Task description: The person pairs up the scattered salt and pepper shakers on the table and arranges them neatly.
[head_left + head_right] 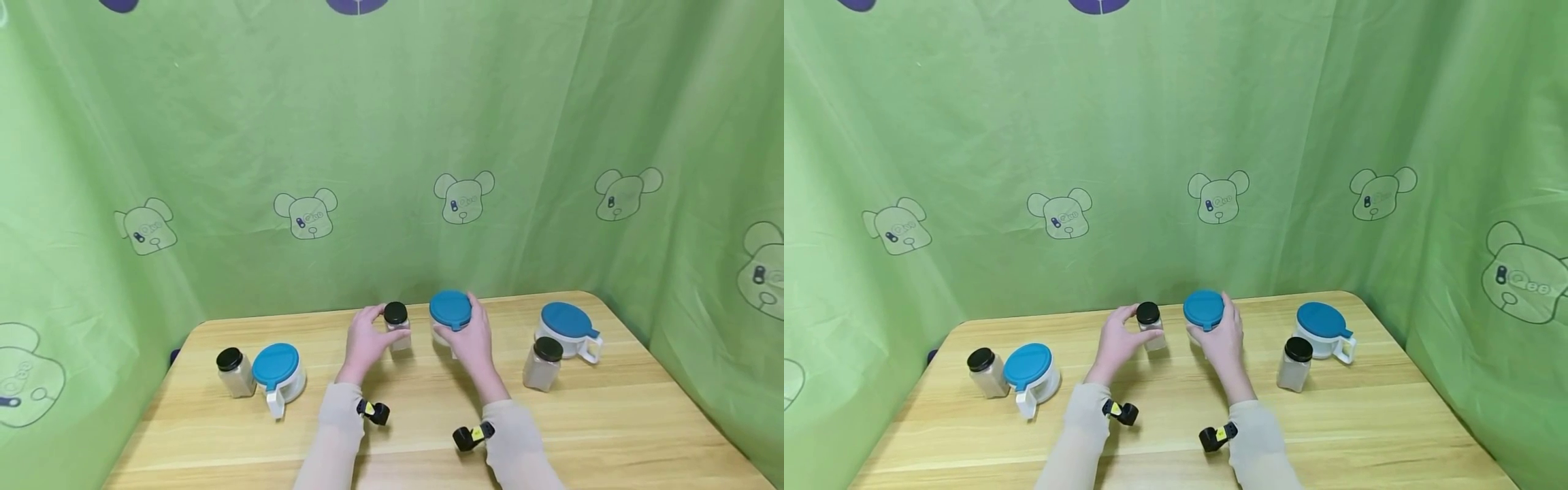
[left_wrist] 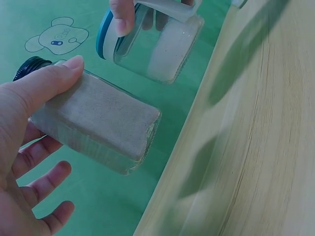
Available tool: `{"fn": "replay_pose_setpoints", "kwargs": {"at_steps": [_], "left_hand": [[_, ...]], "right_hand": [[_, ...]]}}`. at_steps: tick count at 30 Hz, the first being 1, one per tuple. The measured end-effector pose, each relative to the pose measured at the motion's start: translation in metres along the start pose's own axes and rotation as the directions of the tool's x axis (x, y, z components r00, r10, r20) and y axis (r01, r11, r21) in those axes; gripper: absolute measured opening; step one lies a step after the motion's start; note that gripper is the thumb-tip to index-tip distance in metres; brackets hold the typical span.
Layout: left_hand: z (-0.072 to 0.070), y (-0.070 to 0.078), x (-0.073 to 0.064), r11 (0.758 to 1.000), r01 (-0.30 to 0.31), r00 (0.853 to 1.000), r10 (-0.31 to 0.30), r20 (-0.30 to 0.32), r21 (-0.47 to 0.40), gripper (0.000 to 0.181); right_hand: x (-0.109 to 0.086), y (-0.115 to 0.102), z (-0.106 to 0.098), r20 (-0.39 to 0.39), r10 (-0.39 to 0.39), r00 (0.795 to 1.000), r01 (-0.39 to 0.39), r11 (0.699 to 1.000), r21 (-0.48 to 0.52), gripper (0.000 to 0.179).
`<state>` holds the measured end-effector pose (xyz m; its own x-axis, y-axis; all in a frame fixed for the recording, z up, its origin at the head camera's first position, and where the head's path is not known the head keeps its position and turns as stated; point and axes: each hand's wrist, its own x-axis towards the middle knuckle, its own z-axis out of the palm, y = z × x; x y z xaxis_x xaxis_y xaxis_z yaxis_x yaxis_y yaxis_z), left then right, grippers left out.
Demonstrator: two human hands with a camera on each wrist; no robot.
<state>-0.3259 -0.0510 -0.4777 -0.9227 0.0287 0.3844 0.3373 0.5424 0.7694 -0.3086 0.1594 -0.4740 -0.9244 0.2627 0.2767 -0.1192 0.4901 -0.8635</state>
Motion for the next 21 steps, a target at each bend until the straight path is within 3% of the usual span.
{"fn": "replay_pose_setpoints", "kwargs": {"at_steps": [21], "left_hand": [[-0.017,-0.01,-0.011,1.0,0.012,1.0,-0.012,0.006,-0.027,0.065]], "right_hand": [[-0.016,-0.012,0.007,0.037,0.012,0.999,-0.013,0.999,0.029,0.1]]}}
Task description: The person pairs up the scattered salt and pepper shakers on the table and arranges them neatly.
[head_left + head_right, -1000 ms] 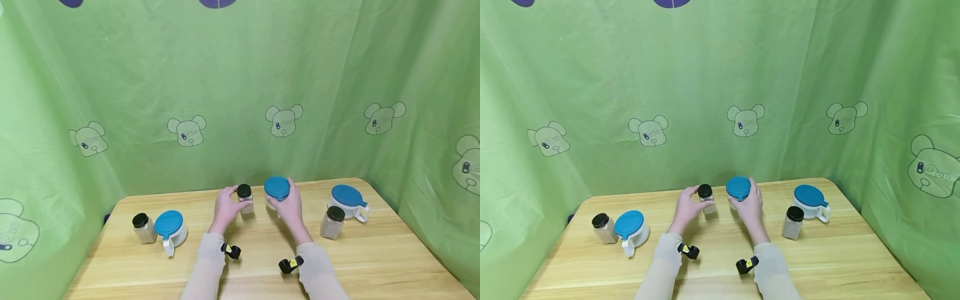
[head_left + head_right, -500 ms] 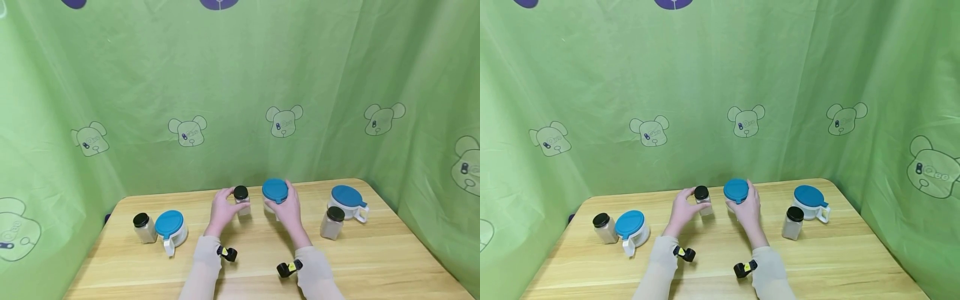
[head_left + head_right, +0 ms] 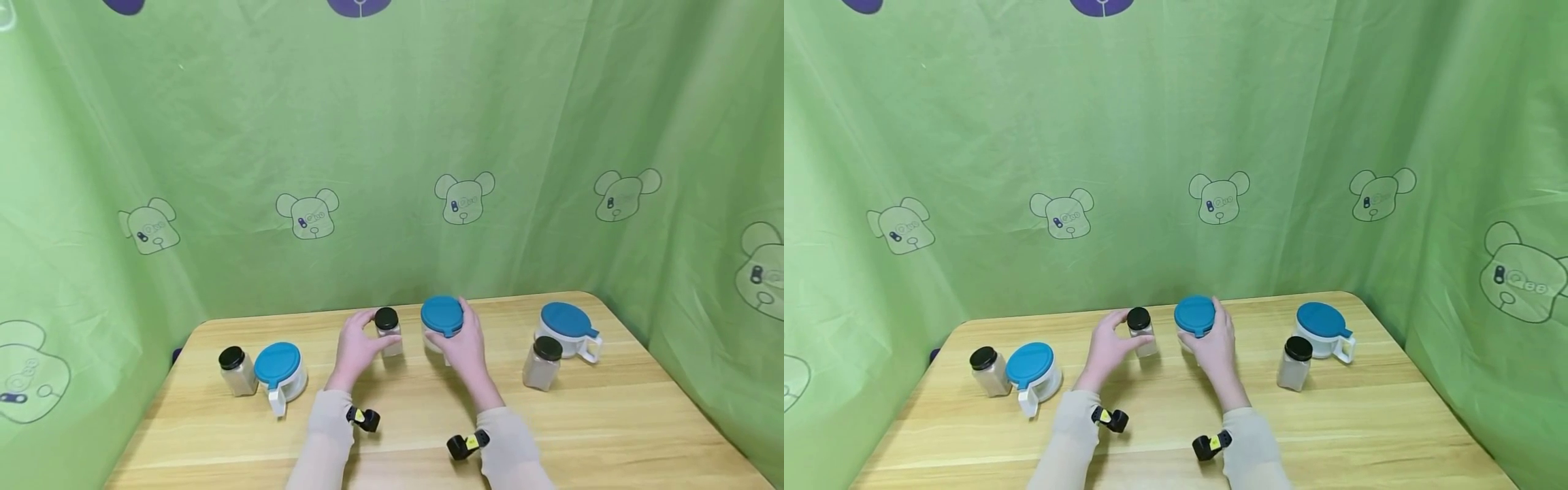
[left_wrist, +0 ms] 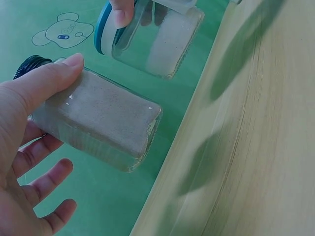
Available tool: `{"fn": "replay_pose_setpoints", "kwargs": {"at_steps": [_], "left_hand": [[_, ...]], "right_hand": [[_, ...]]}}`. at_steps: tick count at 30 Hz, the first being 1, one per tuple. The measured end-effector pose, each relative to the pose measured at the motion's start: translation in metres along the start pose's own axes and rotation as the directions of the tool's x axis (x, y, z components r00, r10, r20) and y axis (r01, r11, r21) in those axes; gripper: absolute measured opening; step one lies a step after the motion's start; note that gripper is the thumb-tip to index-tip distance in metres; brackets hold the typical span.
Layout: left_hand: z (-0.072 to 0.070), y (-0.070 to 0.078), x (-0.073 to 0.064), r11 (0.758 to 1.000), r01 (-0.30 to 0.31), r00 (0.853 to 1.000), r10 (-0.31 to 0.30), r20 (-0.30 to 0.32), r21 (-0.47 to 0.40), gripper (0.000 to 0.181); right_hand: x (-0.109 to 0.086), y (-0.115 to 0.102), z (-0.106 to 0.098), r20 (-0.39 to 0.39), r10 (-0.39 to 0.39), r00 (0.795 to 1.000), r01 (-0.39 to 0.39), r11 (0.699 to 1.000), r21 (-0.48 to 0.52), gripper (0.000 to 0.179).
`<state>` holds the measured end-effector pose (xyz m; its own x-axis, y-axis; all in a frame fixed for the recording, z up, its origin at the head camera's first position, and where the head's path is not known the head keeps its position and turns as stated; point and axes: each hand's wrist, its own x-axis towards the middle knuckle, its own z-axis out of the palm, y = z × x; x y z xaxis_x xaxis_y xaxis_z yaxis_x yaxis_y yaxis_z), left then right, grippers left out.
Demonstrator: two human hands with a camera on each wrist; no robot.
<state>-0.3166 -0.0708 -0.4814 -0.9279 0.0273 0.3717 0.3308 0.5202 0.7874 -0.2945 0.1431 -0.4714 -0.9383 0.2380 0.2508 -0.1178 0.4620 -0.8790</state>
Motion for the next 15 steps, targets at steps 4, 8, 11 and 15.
{"fn": "replay_pose_setpoints", "kwargs": {"at_steps": [4,8,11,15], "left_hand": [[-0.005,0.002,-0.004,1.0,-0.002,1.0,0.002,0.004,0.013,0.067],[-0.009,0.005,-0.007,1.0,0.01,1.0,-0.011,0.018,0.015,0.068],[-0.012,0.005,-0.01,1.0,0.023,1.0,-0.023,0.019,0.012,0.069],[-0.015,0.004,-0.013,1.0,0.017,1.0,-0.017,0.011,0.008,0.068]], "right_hand": [[-0.004,-0.002,0.003,0.006,0.004,1.0,-0.004,1.0,0.001,0.099],[-0.007,-0.005,0.004,0.009,0.001,1.0,-0.001,1.0,0.013,0.099],[-0.01,-0.006,0.006,0.016,-0.003,1.0,0.003,1.0,0.018,0.099],[-0.014,-0.008,0.008,0.022,-0.004,1.0,0.004,1.0,0.02,0.099]]}}
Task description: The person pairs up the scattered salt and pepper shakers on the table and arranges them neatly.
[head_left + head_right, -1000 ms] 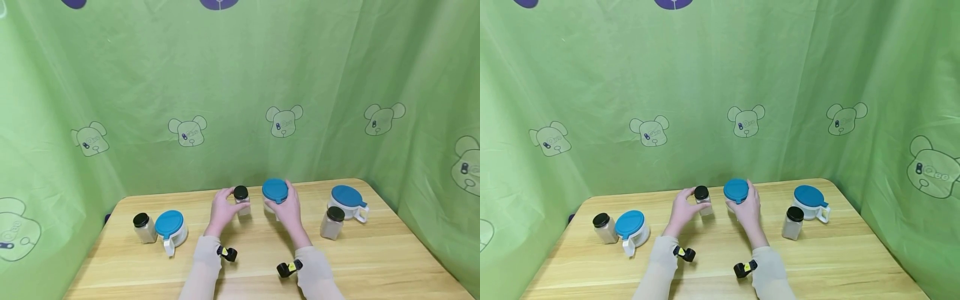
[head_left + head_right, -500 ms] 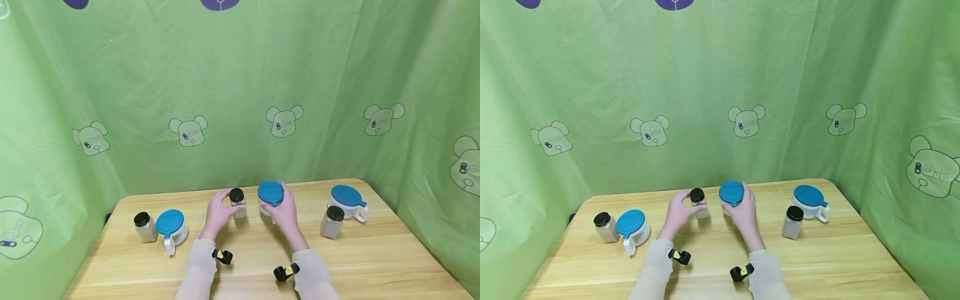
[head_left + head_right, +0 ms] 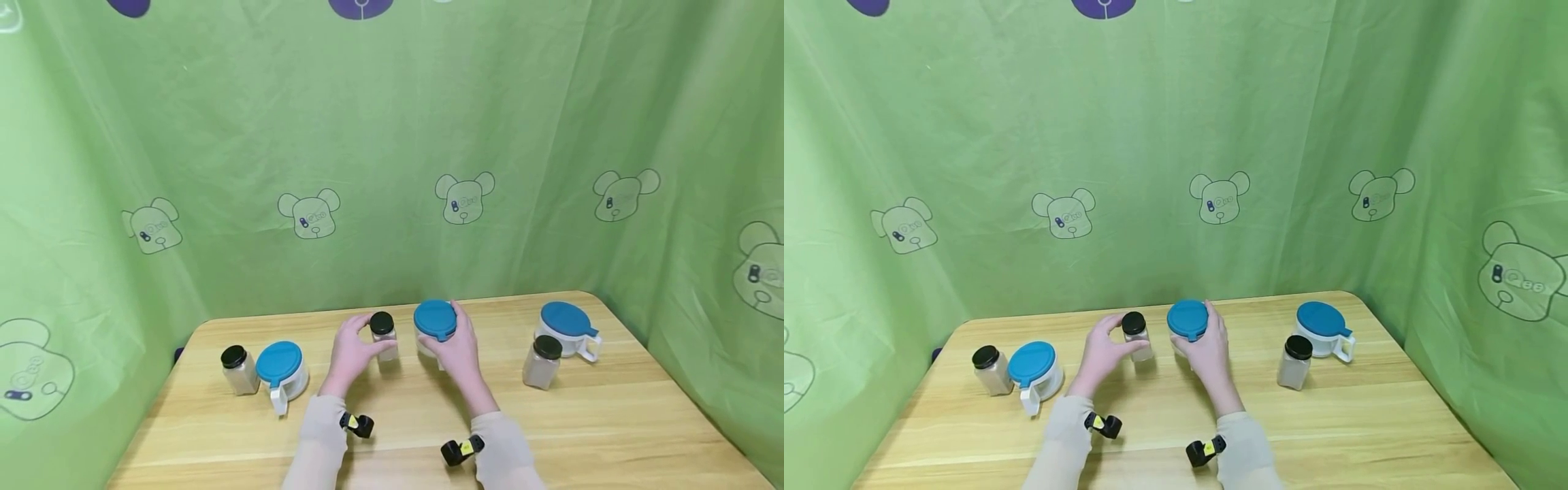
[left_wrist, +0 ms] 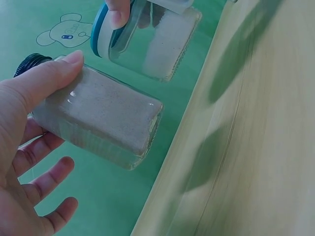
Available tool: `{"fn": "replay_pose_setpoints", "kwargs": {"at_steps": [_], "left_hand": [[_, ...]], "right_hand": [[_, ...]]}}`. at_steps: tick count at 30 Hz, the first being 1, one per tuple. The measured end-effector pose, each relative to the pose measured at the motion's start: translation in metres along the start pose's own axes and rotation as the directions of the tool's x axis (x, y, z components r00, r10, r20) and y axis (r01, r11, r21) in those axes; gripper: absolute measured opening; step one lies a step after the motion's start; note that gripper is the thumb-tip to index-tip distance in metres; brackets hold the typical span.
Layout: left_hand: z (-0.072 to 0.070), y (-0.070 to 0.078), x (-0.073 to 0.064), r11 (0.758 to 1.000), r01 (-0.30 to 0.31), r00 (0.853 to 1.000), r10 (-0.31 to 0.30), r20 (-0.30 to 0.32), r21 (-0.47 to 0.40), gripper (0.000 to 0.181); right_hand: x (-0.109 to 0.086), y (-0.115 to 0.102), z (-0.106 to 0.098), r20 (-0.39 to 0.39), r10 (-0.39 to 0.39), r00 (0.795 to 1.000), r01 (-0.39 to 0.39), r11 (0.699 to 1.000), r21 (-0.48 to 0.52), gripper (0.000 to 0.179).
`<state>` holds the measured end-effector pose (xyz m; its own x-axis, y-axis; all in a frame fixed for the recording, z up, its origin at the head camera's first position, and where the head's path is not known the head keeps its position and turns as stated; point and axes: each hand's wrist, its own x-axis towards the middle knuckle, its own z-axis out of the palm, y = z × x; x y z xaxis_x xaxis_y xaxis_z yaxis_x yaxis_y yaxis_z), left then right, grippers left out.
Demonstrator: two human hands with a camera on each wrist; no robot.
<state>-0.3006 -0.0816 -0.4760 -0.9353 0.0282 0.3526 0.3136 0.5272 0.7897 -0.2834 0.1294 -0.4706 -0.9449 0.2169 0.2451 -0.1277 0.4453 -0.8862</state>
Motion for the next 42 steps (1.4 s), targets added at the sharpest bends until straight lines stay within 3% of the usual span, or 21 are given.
{"fn": "replay_pose_setpoints", "kwargs": {"at_steps": [7,15,31,42], "left_hand": [[-0.003,-0.002,-0.005,1.0,-0.015,1.0,0.015,-0.008,-0.001,0.064],[-0.009,-0.006,-0.009,0.999,0.05,0.999,-0.05,0.012,-0.005,0.073],[-0.02,-0.014,-0.012,1.0,-0.003,1.0,0.003,0.021,-0.016,0.069],[-0.026,-0.018,-0.016,0.999,0.035,0.999,-0.034,0.037,-0.021,0.069]], "right_hand": [[-0.003,-0.001,0.005,-0.003,-0.012,1.0,0.012,1.0,-0.006,0.099],[-0.009,-0.006,0.008,-0.003,-0.012,1.0,0.012,1.0,-0.007,0.099],[-0.021,-0.013,0.023,-0.005,-0.014,1.0,0.014,1.0,0.008,0.099],[-0.027,-0.015,0.031,-0.01,0.003,1.0,-0.003,1.0,0.005,0.098]]}}
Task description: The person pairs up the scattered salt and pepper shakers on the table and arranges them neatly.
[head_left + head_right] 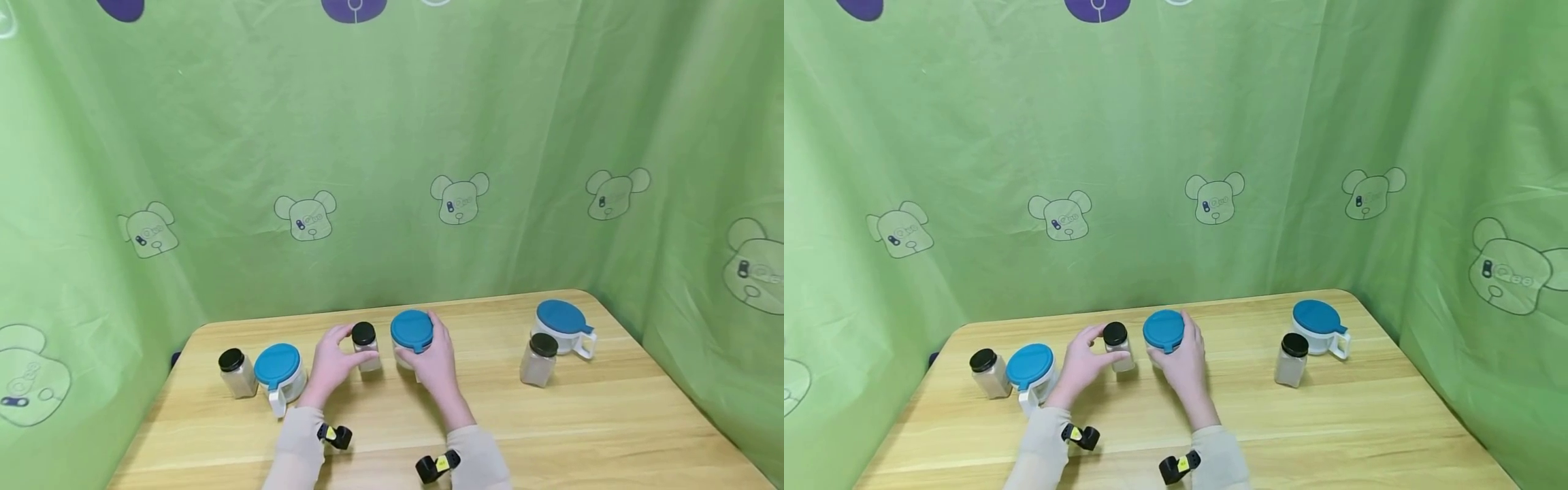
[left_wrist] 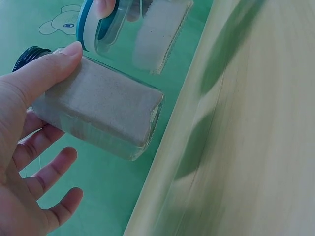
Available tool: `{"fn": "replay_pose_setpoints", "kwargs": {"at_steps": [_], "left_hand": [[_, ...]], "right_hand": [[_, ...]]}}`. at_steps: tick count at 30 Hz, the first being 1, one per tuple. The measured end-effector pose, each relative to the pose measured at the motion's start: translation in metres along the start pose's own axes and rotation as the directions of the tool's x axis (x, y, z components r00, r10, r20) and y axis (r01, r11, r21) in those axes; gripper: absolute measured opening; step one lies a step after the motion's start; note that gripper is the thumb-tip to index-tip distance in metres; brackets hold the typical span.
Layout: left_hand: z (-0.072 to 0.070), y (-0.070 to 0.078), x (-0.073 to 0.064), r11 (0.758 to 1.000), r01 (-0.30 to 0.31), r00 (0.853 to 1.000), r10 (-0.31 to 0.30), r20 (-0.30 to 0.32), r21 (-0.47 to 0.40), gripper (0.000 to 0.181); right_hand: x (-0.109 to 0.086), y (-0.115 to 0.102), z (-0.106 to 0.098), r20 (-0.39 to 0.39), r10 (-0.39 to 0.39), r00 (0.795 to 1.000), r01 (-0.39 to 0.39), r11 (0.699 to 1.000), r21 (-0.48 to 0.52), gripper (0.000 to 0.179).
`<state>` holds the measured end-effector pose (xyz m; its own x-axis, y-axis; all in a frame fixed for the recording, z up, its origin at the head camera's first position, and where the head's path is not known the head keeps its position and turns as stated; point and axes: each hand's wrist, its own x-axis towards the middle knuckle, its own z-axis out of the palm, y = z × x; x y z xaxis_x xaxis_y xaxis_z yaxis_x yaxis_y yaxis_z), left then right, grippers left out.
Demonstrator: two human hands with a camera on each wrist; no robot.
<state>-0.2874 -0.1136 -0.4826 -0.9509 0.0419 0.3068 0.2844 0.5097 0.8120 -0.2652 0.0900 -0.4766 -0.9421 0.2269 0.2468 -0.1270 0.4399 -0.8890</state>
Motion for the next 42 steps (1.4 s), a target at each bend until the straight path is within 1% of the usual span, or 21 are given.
{"fn": "replay_pose_setpoints", "kwargs": {"at_steps": [4,12,19,24,29,32,42], "left_hand": [[-0.001,0.0,-0.001,1.0,0.009,1.0,-0.009,0.008,-0.01,0.07],[0.0,0.0,-0.002,1.0,-0.008,1.0,0.008,0.028,0.01,0.074],[0.001,-0.002,-0.004,1.0,0.011,0.999,-0.011,0.035,-0.003,0.07],[0.001,-0.005,-0.005,1.0,0.018,0.999,-0.018,0.044,0.001,0.075],[0.0,-0.005,-0.002,1.0,0.01,0.999,-0.011,0.052,0.008,0.078],[-0.002,-0.006,-0.001,1.0,0.001,0.998,-0.001,0.057,0.008,0.077],[-0.006,-0.01,-0.004,1.0,0.021,0.997,-0.021,0.069,0.009,0.077]], "right_hand": [[-0.003,0.0,0.003,-0.006,0.0,1.0,0.0,1.0,0.009,0.098],[-0.007,-0.001,0.008,-0.024,-0.025,0.999,0.025,1.0,0.016,0.098],[-0.009,-0.001,0.007,-0.035,-0.025,0.999,0.025,1.0,0.009,0.098],[-0.012,-0.001,0.007,-0.036,-0.017,0.999,0.017,1.0,0.01,0.098],[-0.014,-0.003,0.008,-0.03,-0.01,1.0,0.011,1.0,0.024,0.099],[-0.014,-0.003,0.01,-0.031,-0.006,0.999,0.007,1.0,0.024,0.099],[-0.018,-0.001,0.015,-0.021,-0.011,1.0,0.011,1.0,0.025,0.099]]}}
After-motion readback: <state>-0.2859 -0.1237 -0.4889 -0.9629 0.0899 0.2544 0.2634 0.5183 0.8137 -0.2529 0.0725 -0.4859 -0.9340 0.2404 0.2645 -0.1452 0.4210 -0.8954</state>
